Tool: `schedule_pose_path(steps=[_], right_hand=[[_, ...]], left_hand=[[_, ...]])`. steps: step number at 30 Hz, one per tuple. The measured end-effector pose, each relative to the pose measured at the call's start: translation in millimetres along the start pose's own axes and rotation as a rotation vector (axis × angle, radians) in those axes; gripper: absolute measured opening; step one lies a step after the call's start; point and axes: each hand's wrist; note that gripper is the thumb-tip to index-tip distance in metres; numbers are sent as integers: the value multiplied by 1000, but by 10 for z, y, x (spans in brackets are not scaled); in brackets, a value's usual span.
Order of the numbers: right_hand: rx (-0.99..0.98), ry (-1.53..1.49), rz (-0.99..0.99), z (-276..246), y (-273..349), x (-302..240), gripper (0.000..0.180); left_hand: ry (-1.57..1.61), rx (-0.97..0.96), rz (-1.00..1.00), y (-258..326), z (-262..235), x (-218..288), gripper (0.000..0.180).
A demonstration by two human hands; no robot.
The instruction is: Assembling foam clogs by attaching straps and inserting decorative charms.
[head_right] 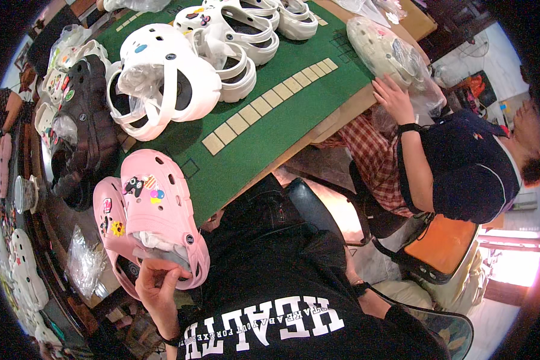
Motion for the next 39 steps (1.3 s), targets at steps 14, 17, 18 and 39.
schedule_pose_path(steps=[14, 17, 18, 39], right_hand=[[-26, 112, -77, 109, -256, -208, 37], [-100, 163, -99, 281, -483, -340, 37], [-127, 181, -107, 350, -566, -385, 37], [-1173, 485, -1058, 3249, 1331, -4452, 19]], left_hand=[[49, -2, -41, 16, -56, -7, 9], [-142, -37, 8, 31, -97, -83, 10], [-146, -38, 11, 20, -74, -60, 10], [-190, 131, 166, 299, -64, 29, 13]])
Point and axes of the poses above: each hand's wrist, its own y-axis away from the middle knuckle, its own z-axis out of the palm, x = y × z, and after that the axes turned 5 degrees about -x, right-handed
